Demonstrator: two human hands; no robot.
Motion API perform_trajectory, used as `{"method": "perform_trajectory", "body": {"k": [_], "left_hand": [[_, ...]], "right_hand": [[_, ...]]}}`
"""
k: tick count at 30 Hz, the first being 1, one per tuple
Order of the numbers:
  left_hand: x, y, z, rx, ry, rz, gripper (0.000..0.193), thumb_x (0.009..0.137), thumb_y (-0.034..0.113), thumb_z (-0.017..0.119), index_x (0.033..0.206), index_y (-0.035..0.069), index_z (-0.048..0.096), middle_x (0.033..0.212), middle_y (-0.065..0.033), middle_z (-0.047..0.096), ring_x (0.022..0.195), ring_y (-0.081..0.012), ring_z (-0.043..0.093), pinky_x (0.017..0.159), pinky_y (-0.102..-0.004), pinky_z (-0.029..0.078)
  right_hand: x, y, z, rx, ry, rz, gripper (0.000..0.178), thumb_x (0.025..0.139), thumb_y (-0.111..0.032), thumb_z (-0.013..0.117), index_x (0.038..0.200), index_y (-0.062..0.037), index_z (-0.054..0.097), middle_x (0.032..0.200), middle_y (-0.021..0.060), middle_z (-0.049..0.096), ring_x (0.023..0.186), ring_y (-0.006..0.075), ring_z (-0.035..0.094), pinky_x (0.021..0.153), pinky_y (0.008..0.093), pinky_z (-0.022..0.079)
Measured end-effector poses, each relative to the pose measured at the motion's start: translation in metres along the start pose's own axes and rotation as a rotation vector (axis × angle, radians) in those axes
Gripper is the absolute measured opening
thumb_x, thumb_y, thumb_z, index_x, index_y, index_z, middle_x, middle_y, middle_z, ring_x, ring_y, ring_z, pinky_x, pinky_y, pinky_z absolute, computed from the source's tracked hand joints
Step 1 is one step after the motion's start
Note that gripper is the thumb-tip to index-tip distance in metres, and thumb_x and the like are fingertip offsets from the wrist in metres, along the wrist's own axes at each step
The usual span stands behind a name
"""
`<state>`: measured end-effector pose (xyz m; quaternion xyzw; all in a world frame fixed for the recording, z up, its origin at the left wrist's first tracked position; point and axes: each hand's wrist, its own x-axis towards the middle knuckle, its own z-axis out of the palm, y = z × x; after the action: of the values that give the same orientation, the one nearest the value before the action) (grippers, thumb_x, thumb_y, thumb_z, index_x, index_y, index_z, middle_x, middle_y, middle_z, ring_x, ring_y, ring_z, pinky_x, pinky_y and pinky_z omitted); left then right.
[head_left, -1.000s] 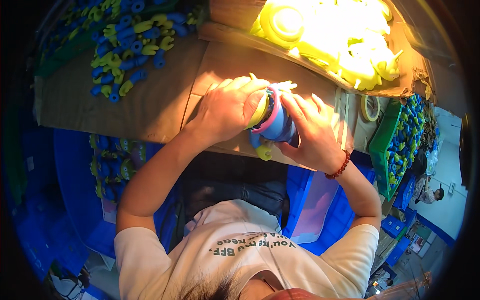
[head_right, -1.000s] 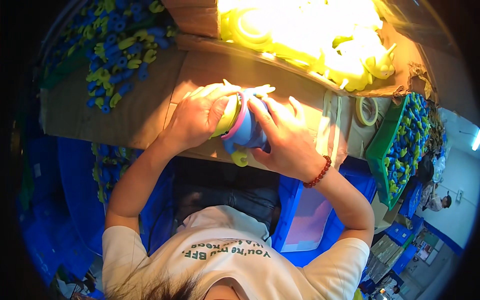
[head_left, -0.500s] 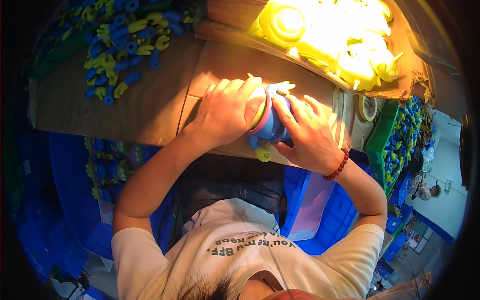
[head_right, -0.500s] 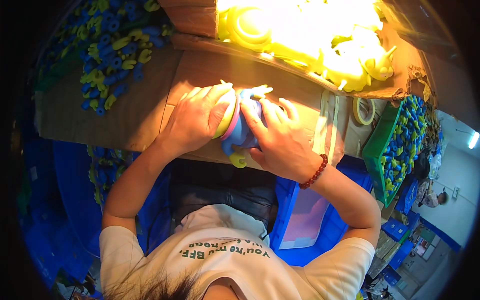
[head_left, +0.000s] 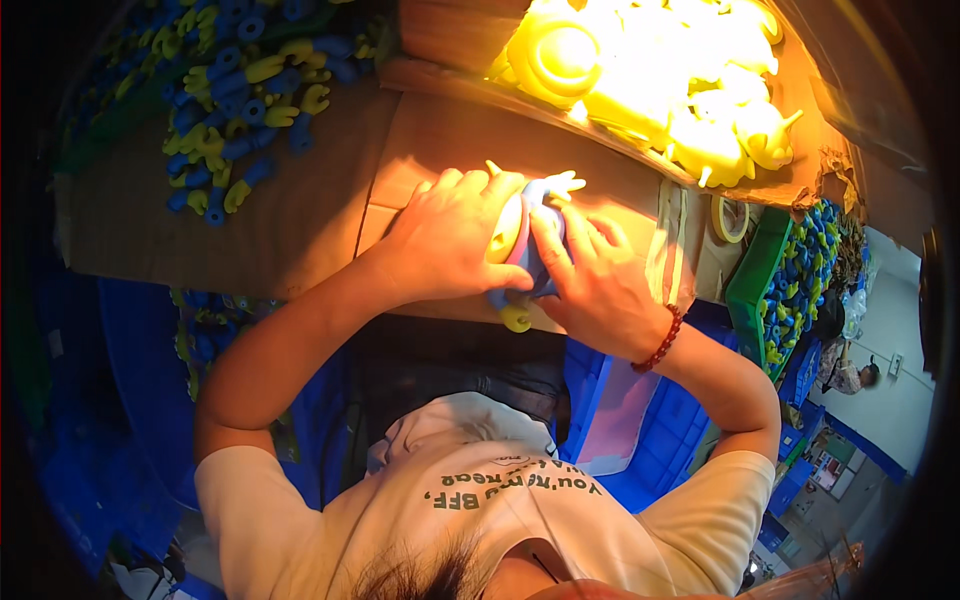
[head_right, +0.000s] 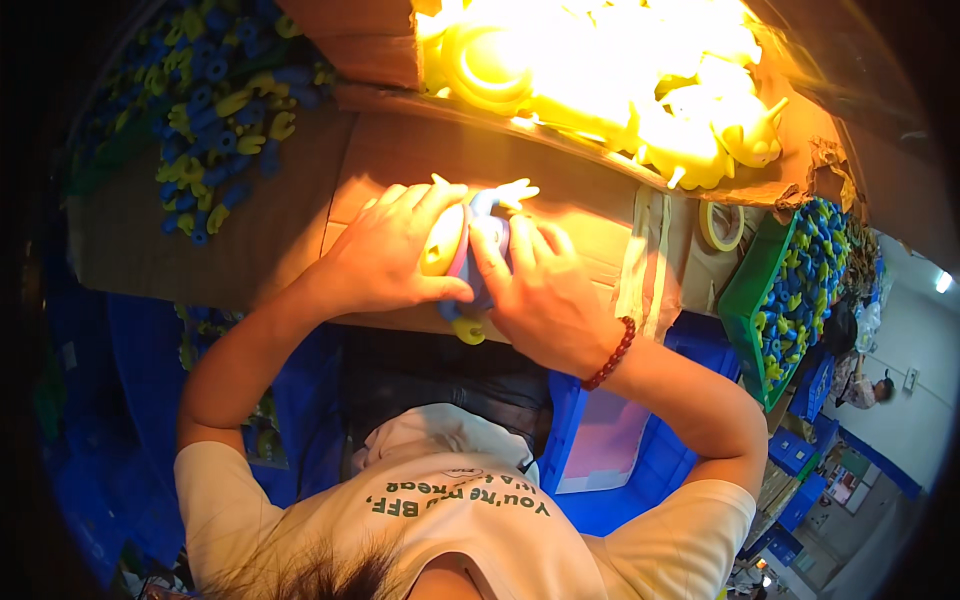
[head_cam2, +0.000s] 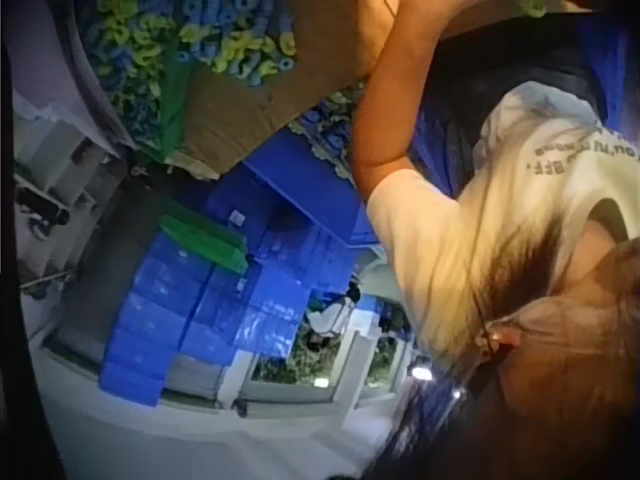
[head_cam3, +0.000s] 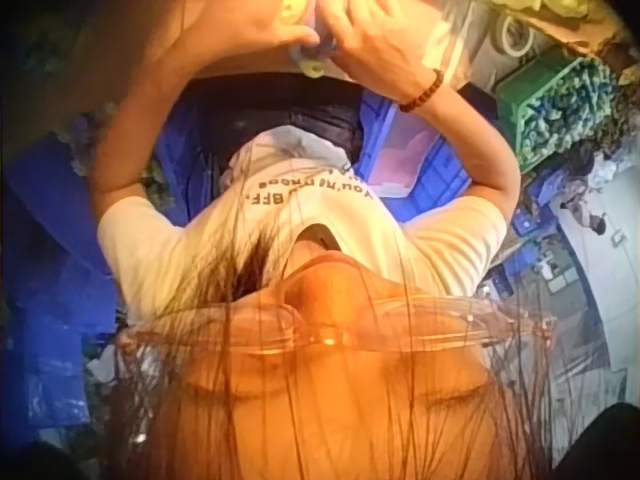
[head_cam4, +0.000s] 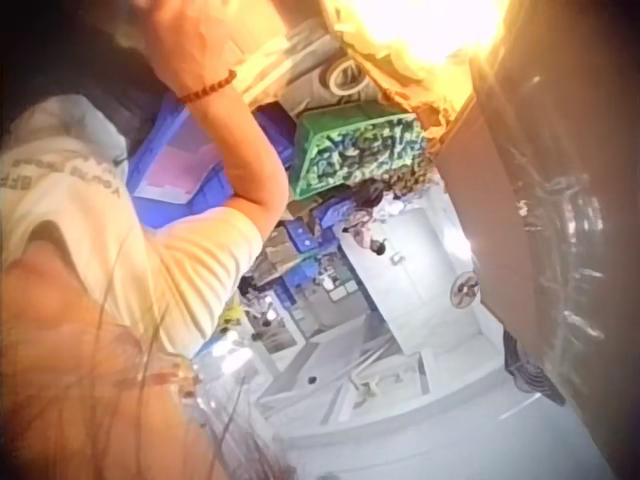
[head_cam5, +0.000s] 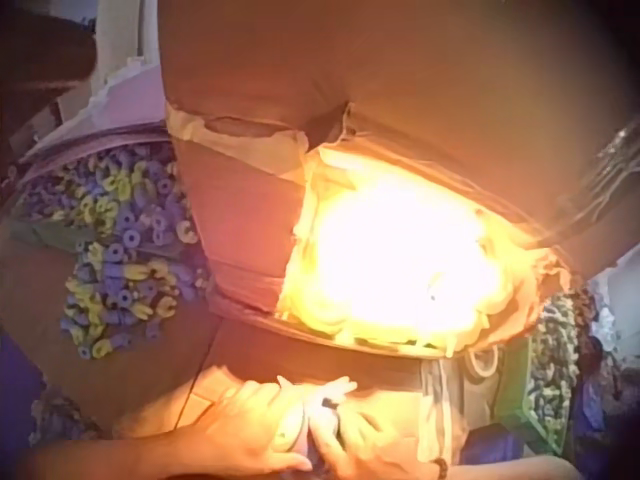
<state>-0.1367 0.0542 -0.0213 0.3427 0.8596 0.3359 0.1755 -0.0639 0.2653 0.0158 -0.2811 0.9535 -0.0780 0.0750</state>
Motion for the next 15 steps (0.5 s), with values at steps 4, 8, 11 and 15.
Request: {"method": "perform_trajectory", "body": {"k": [4,8,11,15], "left_hand": [[0.0,0.009,-0.001,-0.006,-0.054,-0.026,0.087,0.067,0.039,0.088,0.139,0.01,0.049,0.128,-0.0183,0.056,0.117,-0.0398,0.053,0.099,-0.0494,0.045],[0.007,0.01,0.002,0.03,-0.047,-0.035,0.088,0.068,0.038,0.088,0.141,0.011,0.047,0.129,-0.0181,0.057,0.118,-0.0392,0.053,0.098,-0.0493,0.045],[0.012,0.014,-0.005,0.045,-0.113,-0.119,0.092,0.068,0.04,0.09,0.144,0.014,0.045,0.131,-0.0187,0.056,0.12,-0.0386,0.052,0.101,-0.0493,0.043],[0.031,0.02,-0.022,0.047,-0.275,-0.358,0.1,0.063,0.042,0.092,0.146,0.014,0.043,0.134,-0.0219,0.051,0.126,-0.0414,0.049,0.105,-0.049,0.042]], "right_hand": [[-0.001,-0.003,0.011,-0.212,0.131,-0.111,0.076,0.078,-0.028,0.072,0.136,0.0138,0.047,0.103,0.033,0.059,0.1,0.0413,0.061,0.096,0.045,0.047],[0.019,0.019,-0.002,0.076,-0.033,-0.067,0.083,0.07,-0.029,0.079,0.134,0.0131,0.046,0.101,0.029,0.059,0.099,0.0418,0.06,0.097,0.0455,0.047],[0.011,0.013,0.001,0.114,0.094,-0.021,0.085,0.069,-0.026,0.08,0.138,0.0101,0.045,0.111,0.0308,0.059,0.107,0.0437,0.059,0.101,0.0464,0.045],[0.001,0.018,-0.003,0.24,0.022,0.042,0.091,0.07,-0.022,0.084,0.148,-0.0052,0.041,0.135,0.0326,0.05,0.126,0.0471,0.052,0.111,0.0554,0.039]]}}
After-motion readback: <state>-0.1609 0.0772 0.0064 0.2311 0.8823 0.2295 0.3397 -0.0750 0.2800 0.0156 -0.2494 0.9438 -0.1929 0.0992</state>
